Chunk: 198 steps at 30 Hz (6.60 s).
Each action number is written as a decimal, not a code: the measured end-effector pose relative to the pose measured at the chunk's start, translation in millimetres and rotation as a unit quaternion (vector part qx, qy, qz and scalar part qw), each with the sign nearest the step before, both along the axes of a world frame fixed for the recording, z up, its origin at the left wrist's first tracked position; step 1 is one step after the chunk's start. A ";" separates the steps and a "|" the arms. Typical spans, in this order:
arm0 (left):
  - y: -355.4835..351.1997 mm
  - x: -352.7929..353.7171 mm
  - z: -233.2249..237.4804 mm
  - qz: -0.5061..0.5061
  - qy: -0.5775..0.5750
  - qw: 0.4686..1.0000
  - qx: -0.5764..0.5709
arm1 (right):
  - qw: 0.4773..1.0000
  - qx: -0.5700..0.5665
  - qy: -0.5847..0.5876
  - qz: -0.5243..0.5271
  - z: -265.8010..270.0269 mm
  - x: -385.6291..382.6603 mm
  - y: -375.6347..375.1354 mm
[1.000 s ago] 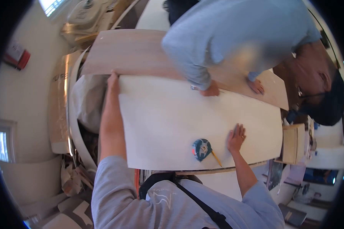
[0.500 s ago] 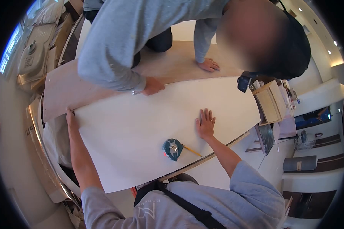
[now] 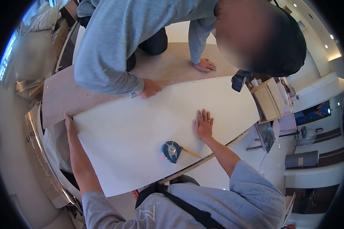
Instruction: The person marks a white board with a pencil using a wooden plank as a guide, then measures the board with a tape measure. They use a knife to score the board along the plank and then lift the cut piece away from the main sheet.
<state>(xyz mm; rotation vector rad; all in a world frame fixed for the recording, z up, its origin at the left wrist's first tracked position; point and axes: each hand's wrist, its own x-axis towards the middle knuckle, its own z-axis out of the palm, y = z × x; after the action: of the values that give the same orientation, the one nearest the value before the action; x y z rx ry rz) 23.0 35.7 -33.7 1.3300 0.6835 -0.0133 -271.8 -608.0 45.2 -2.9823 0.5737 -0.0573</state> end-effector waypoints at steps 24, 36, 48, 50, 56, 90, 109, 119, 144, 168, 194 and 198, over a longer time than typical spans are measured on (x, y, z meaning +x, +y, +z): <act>-1.1 -4.6 -0.3 0.000 -0.011 0.999 -0.034 | 1.000 0.009 -0.004 -0.001 -0.7 0.7 0.0; -7.8 -0.9 2.1 0.067 0.024 0.997 -0.011 | 1.000 -0.008 0.000 0.000 -2.2 1.7 -1.1; 16.7 14.2 -43.8 0.047 0.014 0.999 0.013 | 1.000 0.007 -0.014 0.005 -0.3 1.3 0.7; 18.1 16.0 -46.5 0.045 0.019 0.999 -0.012 | 1.000 0.006 -0.017 0.007 -3.9 0.8 -2.2; 13.2 15.0 -42.0 0.054 0.033 0.998 -0.014 | 1.000 0.004 -0.027 0.004 -6.2 0.5 -2.3; 7.3 -6.9 -6.1 -0.088 -0.118 0.985 -0.091 | 1.000 0.016 -0.023 -0.009 4.0 -4.9 1.6; -0.8 -9.4 2.4 -0.031 -0.050 0.996 0.070 | 0.998 -0.011 -0.058 0.005 -21.7 -2.5 -10.6; -9.3 1.2 -6.7 0.092 0.057 0.988 0.113 | 1.000 -0.012 -0.024 0.014 -12.1 0.4 -7.2; -40.1 -22.5 51.8 0.128 0.102 0.983 0.088 | 0.810 0.372 0.259 0.372 46.4 259.0 363.6; -37.2 -23.1 40.7 0.178 0.047 0.983 0.024 | 0.760 0.045 0.039 0.647 45.2 305.5 407.8; -39.8 -27.0 49.1 0.176 0.024 0.983 0.048 | 0.757 -0.009 0.011 0.653 35.2 309.5 414.6; -40.4 -29.4 57.4 0.180 0.051 0.979 0.075 | 0.763 -0.019 0.019 0.646 36.5 306.9 418.7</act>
<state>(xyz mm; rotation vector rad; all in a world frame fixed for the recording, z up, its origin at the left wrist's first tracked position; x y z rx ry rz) -6.3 -4.7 23.8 1.3387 1.0226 0.2692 35.1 -189.3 81.8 -2.6850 -1.5077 0.1046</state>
